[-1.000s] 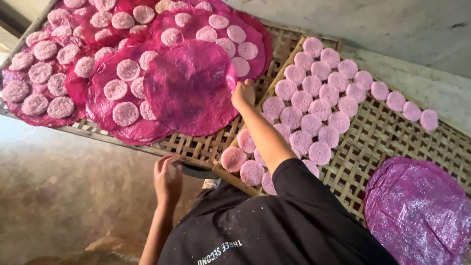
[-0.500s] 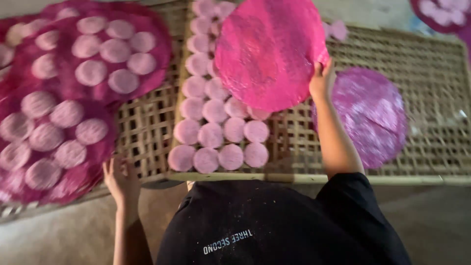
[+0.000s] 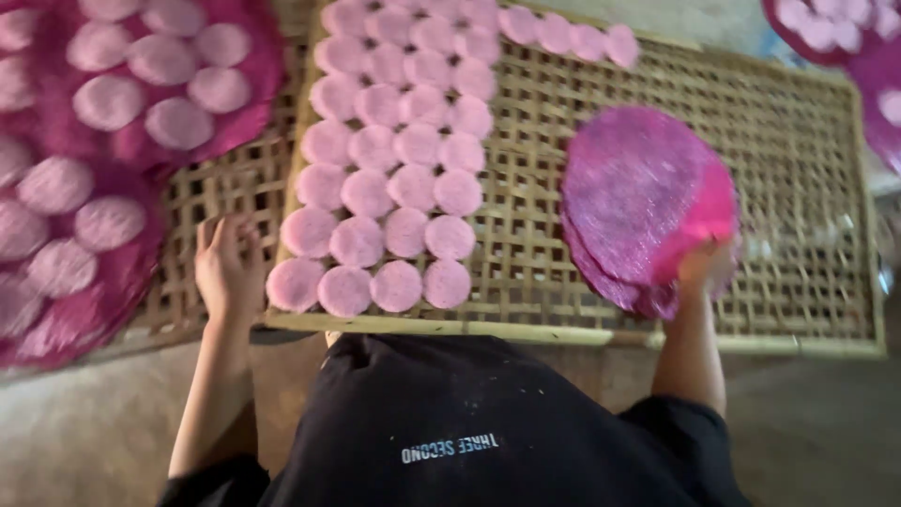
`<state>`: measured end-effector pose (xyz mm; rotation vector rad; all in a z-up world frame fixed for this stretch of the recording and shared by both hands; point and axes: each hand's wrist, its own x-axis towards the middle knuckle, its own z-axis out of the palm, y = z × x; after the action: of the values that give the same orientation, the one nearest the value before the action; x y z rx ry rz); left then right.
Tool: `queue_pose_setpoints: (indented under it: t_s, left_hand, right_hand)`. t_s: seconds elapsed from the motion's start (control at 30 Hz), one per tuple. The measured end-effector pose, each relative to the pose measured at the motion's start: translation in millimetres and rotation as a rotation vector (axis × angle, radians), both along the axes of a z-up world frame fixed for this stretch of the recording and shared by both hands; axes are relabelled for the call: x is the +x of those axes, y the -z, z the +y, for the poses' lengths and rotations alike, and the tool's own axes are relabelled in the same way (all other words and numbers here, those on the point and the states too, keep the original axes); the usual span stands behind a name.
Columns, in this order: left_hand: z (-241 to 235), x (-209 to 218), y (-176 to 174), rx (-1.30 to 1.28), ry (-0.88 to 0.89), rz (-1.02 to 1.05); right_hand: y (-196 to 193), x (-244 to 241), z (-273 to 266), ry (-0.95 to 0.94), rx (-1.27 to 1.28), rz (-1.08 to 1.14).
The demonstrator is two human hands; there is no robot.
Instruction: The person transfers pink circular discs from a pink sheet onto a woven bamboo tray, arranging them in neat rows. The person repeatedly picks up discs and places them on the tray, filling the available space.
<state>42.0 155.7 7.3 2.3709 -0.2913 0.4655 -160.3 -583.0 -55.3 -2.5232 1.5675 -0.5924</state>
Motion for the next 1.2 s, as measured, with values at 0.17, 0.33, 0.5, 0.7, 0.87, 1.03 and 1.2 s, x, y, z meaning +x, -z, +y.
queue_pose_setpoints:
  t_s: [0.17, 0.33, 0.5, 0.7, 0.87, 1.03, 1.2]
  left_hand:
    - [53.8, 58.8, 42.5, -0.041, -0.206, 0.086]
    - [121.3, 165.5, 79.3, 0.024, -0.394, -0.053]
    - [153.3, 252.1, 111.1, 0.127, -0.633, 0.161]
    - [192.1, 310.6, 101.9, -0.009, -0.574, 0.335]
    - [197.2, 301.1, 66.3, -0.183, -0.305, 0.118]
    - [205.9, 219.8, 28.2, -0.365, -0.264, 0.307]
    - [258.3, 143.5, 50.1, -0.110, -0.344, 0.344]
  right_hand:
    - [-0.2, -14.5, 17.3, -0.177, -0.151, -0.025]
    - [-17.1, 23.5, 81.0, -0.069, -0.039, -0.450]
    - [-33.3, 94.1, 181.6, -0.313, 0.093, -0.567]
    - [-41.9, 171.7, 311.1, -0.740, 0.074, -0.527]
    - [-48.3, 250.4, 433.4, -1.136, 0.209, -0.618]
    - [-53.5, 335.1, 541.4, -1.419, 0.366, -0.465]
    - [-12.9, 423.9, 610.4, -1.442, 0.404, -0.242]
